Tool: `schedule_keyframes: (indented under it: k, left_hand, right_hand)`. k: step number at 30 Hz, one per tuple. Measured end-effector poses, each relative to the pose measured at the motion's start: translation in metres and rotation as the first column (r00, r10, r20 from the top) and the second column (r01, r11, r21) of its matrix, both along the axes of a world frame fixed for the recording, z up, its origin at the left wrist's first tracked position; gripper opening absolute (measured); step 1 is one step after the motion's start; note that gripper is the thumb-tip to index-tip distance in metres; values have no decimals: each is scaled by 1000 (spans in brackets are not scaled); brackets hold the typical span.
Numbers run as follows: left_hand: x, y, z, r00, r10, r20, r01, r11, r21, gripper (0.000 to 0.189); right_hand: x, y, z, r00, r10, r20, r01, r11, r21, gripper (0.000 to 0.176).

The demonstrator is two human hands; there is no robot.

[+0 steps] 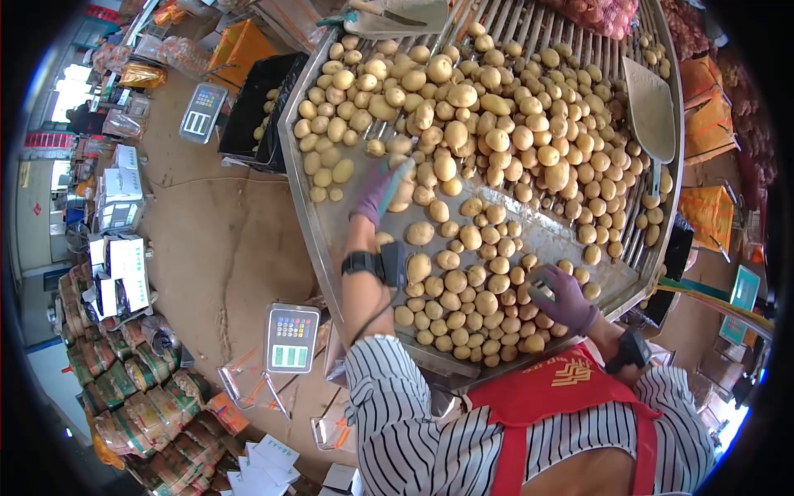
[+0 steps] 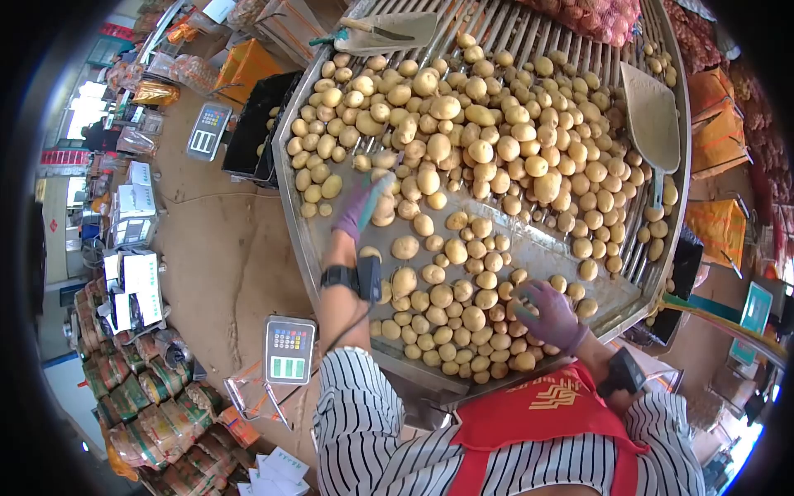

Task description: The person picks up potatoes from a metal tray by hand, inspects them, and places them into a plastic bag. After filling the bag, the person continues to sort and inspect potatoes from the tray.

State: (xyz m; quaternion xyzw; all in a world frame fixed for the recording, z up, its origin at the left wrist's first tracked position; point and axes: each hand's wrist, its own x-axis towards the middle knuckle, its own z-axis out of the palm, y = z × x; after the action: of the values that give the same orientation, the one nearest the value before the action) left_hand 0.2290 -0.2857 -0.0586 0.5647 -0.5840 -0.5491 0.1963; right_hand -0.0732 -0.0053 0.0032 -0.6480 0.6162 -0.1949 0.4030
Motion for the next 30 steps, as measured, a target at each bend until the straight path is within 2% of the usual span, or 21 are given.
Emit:
schedule_keyframes:
  k: [2,5,7,8,9,10,11,12,14,15,16,17,18,19,21,22,24,25,27,28,30]
  left_hand:
    - [-9,38,9,998,-57,-22,57,998,24,46]
    - [-16,88,-12,990,58,-126,-51,997,63,41]
    - [-14,119,-39,987,-92,-130,67,981,-183,37]
    - [-20,142,-36,987,-98,-129,74,980,-184,37]
    - [-30,170,-29,850,147,-506,-159,987,20,33]
    - [-37,193,-22,535,409,-739,-285,911,298,33]
    - [-40,210,-16,537,410,-737,-284,911,299,33]
    - [-43,224,-9,401,471,-785,-238,882,408,37]
    - [-47,244,5,108,591,-799,-98,807,583,49]
    - [-48,251,10,-37,646,-763,-7,763,646,56]
    - [-47,256,12,-174,695,-697,96,717,691,63]
    - [-44,263,14,-175,696,-696,98,716,692,63]
    - [-44,261,12,-159,692,-704,82,720,690,63]
    - [-46,256,10,-147,686,-713,74,726,684,63]
    - [-46,255,6,-119,676,-727,47,735,676,64]
    - [-47,255,4,-107,673,-732,34,738,674,64]
    - [-49,257,1,-84,668,-739,3,742,670,65]
    - [-49,258,0,-68,665,-744,-14,745,667,65]
    - [-48,259,-1,-30,656,-754,-45,753,657,66]
    - [-49,259,-1,-10,651,-759,-61,757,651,66]
    - [-51,260,-1,30,643,-766,-91,765,638,67]
  right_hand:
    - [9,-20,-3,999,23,39,-23,1000,0,28]
    - [29,-62,-13,989,142,35,-137,984,-112,32]
    - [50,-99,-14,981,168,-98,-182,970,-159,35]
    - [61,-116,-16,972,188,-138,-214,956,-201,37]
    - [73,-135,-19,962,205,-181,-246,938,-242,38]
    - [87,-154,-23,939,217,-268,-285,926,-247,38]
    - [99,-168,-29,908,229,-351,-325,914,-244,38]
    - [106,-177,-41,909,229,-349,-324,914,-243,38]
    - [119,-192,-58,757,360,-545,-504,853,-137,39]
    - [127,-196,-56,757,361,-545,-505,852,-137,39]
    - [136,-197,-54,714,439,-546,-543,839,-35,40]
    - [140,-196,-54,666,514,-540,-574,816,68,41]
    - [137,-190,-58,646,494,-582,-620,784,-23,45]
    - [130,-182,-61,640,491,-591,-620,785,-20,45]
    - [118,-158,-48,939,267,-218,-301,943,-142,52]
    - [114,-151,-28,936,270,-226,-305,942,-139,52]
    - [105,-146,16,920,385,78,-392,896,209,57]
    - [104,-148,14,919,387,75,-394,895,210,57]
    - [100,-160,2,849,523,-74,-523,852,19,59]
    - [101,-186,-13,891,453,-42,-454,882,-129,63]
    - [109,-247,24,904,264,-337,-316,942,-110,67]
